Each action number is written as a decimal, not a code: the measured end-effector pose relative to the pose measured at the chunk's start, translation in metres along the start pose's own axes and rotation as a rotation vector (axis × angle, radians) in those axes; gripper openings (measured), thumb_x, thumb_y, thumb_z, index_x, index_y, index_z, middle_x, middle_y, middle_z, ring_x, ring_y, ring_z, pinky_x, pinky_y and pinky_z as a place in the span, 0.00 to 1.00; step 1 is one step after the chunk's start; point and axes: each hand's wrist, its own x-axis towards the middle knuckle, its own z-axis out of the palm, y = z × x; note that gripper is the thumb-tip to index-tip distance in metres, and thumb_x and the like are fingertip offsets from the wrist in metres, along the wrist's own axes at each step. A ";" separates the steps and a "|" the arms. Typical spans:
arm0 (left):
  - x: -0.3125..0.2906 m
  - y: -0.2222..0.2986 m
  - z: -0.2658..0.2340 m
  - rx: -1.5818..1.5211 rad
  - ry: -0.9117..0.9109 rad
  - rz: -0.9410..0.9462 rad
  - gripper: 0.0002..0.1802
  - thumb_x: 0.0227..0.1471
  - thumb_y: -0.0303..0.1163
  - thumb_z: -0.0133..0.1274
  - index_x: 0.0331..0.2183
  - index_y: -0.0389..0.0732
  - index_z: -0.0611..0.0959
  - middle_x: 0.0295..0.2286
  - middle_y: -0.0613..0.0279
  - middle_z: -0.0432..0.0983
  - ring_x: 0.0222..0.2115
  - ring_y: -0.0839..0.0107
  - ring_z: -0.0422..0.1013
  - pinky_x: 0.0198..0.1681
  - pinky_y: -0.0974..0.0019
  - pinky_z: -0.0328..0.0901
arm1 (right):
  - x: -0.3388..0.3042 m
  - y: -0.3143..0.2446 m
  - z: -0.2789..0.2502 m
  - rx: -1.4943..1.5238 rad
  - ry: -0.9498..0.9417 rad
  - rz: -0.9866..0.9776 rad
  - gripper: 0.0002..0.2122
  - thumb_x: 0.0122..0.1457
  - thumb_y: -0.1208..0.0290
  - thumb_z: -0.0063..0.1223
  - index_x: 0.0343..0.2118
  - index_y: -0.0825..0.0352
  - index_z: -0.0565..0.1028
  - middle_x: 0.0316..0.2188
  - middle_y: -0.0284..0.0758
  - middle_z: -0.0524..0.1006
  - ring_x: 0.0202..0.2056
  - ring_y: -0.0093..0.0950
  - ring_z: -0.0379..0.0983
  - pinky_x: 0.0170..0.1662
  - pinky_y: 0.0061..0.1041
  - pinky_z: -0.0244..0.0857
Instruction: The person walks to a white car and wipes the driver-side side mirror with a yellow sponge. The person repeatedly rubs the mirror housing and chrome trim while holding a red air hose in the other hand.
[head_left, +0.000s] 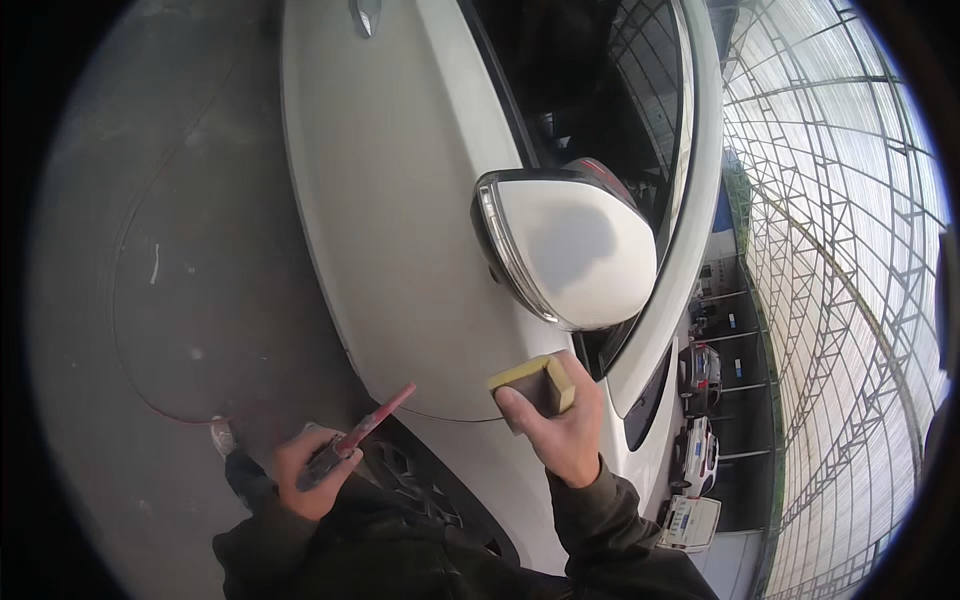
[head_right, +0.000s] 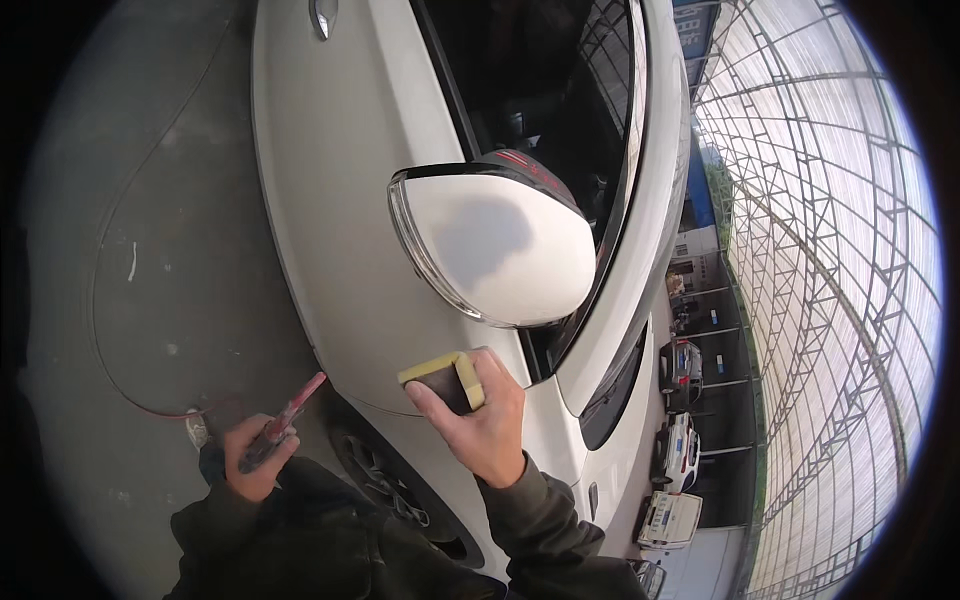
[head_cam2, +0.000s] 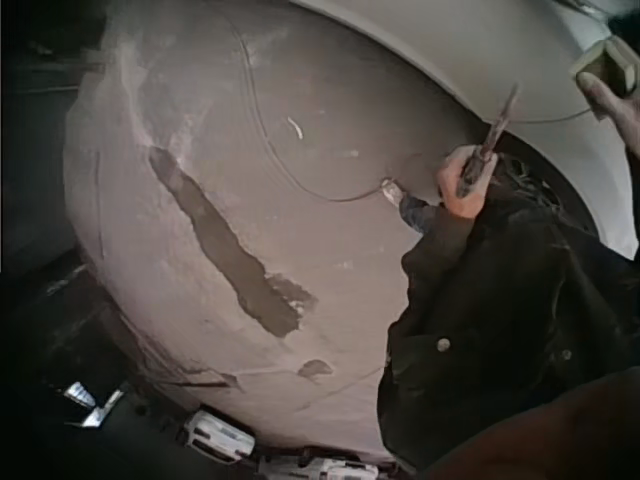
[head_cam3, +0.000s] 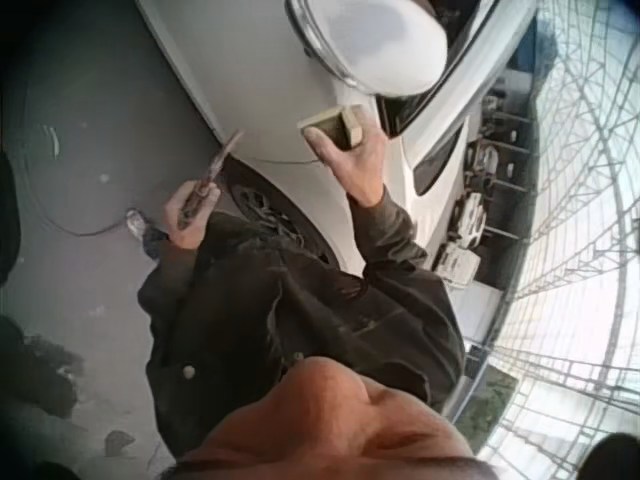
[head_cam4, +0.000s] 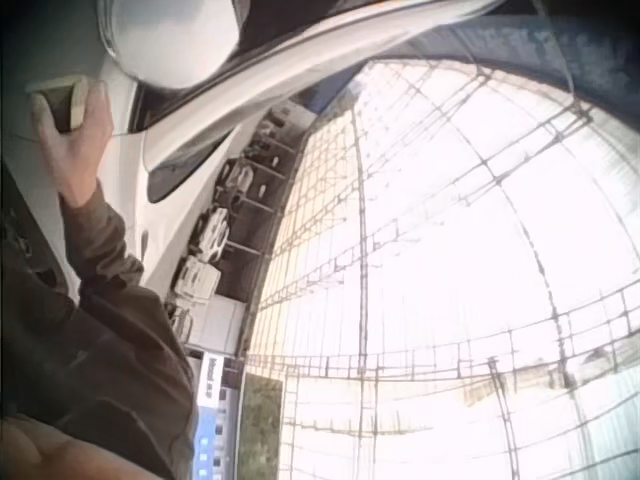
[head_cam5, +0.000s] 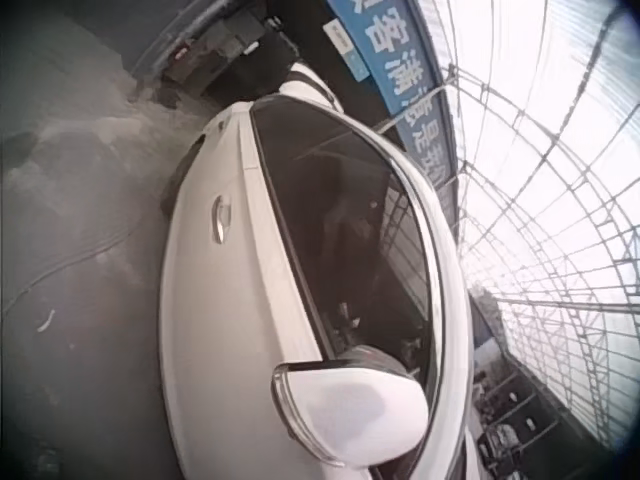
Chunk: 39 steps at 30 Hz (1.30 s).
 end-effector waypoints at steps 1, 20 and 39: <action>0.000 0.008 -0.002 0.011 0.010 -0.009 0.07 0.55 0.23 0.68 0.35 0.33 0.85 0.29 0.61 0.82 0.31 0.76 0.75 0.38 0.69 0.69 | -0.005 0.000 0.006 -0.046 -0.022 -0.053 0.19 0.52 0.65 0.78 0.37 0.72 0.78 0.30 0.39 0.76 0.30 0.33 0.75 0.36 0.31 0.70; -0.025 0.094 -0.033 0.161 -0.169 -0.135 0.10 0.62 0.29 0.65 0.39 0.34 0.83 0.22 0.69 0.77 0.21 0.81 0.70 0.25 0.71 0.64 | -0.104 -0.006 0.133 0.701 -0.214 0.179 0.17 0.64 0.63 0.67 0.49 0.70 0.80 0.41 0.39 0.84 0.42 0.27 0.80 0.48 0.29 0.73; -0.050 0.108 -0.024 0.242 -0.001 -0.175 0.12 0.61 0.34 0.68 0.35 0.35 0.84 0.22 0.71 0.76 0.23 0.82 0.69 0.27 0.71 0.64 | -0.113 0.035 0.129 1.009 -0.148 0.202 0.10 0.65 0.72 0.68 0.45 0.71 0.83 0.38 0.31 0.85 0.39 0.18 0.80 0.45 0.23 0.75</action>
